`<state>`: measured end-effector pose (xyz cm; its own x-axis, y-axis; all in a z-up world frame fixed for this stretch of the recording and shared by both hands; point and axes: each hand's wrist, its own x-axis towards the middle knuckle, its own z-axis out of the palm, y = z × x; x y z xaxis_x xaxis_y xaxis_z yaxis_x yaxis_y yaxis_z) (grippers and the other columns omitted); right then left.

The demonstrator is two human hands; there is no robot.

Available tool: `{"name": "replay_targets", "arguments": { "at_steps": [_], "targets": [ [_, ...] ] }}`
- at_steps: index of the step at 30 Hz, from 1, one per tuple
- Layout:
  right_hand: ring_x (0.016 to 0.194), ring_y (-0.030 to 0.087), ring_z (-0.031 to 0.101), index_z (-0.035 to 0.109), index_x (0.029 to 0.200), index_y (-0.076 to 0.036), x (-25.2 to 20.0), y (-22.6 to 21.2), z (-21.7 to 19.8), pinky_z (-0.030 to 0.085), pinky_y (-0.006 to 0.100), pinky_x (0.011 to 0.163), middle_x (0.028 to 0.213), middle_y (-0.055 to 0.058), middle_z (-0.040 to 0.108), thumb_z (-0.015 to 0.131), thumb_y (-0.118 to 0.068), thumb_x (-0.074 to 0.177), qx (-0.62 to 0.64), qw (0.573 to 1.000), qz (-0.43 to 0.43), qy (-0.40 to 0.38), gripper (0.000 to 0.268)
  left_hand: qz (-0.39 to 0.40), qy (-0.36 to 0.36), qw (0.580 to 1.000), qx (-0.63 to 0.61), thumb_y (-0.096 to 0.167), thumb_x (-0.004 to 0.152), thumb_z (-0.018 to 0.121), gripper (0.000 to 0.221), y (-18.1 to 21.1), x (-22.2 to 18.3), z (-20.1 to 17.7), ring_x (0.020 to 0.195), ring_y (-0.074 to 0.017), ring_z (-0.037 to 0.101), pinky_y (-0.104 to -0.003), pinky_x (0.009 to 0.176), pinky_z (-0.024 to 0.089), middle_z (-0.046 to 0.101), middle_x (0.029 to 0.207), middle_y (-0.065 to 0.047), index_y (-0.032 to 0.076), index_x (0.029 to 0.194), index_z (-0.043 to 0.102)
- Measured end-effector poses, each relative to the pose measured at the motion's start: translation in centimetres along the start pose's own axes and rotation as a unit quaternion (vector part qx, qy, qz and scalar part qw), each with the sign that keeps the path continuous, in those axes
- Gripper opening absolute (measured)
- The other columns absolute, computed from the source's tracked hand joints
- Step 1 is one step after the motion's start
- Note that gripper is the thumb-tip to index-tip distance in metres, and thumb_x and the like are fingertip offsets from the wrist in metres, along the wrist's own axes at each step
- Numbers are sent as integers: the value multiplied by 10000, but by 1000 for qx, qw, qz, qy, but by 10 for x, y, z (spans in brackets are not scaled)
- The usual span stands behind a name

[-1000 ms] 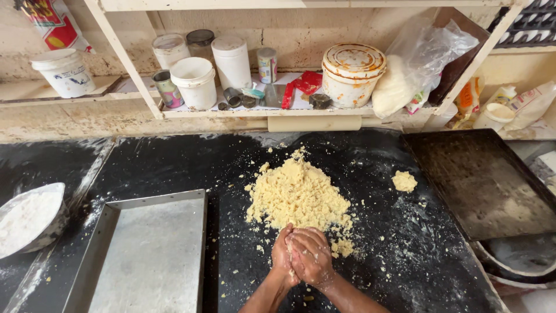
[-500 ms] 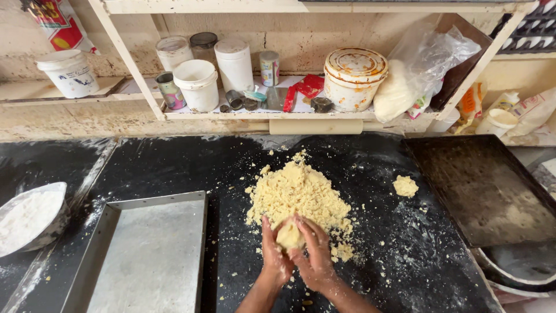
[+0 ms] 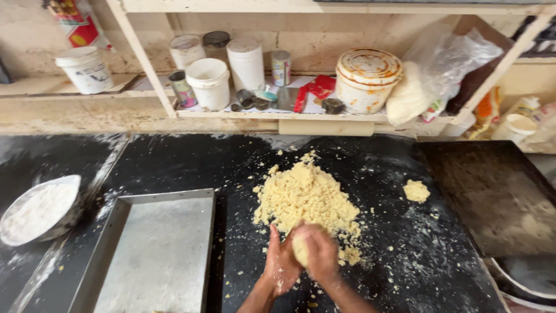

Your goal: The person takes portions of crumbly dough by hand, rolls them into balls, and places them onto a metal baking tray on the counter.

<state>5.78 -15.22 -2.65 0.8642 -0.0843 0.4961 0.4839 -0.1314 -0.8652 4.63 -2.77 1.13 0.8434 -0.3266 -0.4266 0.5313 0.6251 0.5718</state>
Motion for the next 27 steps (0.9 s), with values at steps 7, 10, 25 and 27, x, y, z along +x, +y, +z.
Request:
{"name": "replay_targets", "arguments": {
  "at_steps": [7,10,25,27],
  "targets": [
    [1117,394,662,608,1238,102,-10,-20,-9,584,427,921,1260,271,639,593,-214,965,-183,967,-166,-56,418,8,57,994,-96,762,937,154,920,19,-8,23,1129,-375,653,-544,988,537,664,1304,-237,77,1353,606],
    [969,282,777,728,1071,1,-12,-11,7,675,320,865,1113,152,753,594,-161,1019,-141,958,-247,36,217,-15,-11,997,-71,730,970,200,926,-15,16,6,1130,-373,692,-491,1002,564,702,1261,-269,-13,1344,607],
    [1417,573,352,370,1533,91,-1,-18,-24,334,692,1089,1563,353,336,632,-260,1003,-327,910,-72,-244,688,70,2,998,-10,412,979,579,491,26,-5,7,1052,-317,628,-574,1005,491,627,1243,-202,101,1359,576],
    [1329,444,511,540,1447,-25,-4,-15,-26,466,570,1033,1506,238,489,619,-235,980,-285,926,-52,-243,519,62,51,997,-4,327,950,575,399,18,4,-3,996,-277,664,-511,939,561,648,1167,-161,92,1271,598]
  ]
}}
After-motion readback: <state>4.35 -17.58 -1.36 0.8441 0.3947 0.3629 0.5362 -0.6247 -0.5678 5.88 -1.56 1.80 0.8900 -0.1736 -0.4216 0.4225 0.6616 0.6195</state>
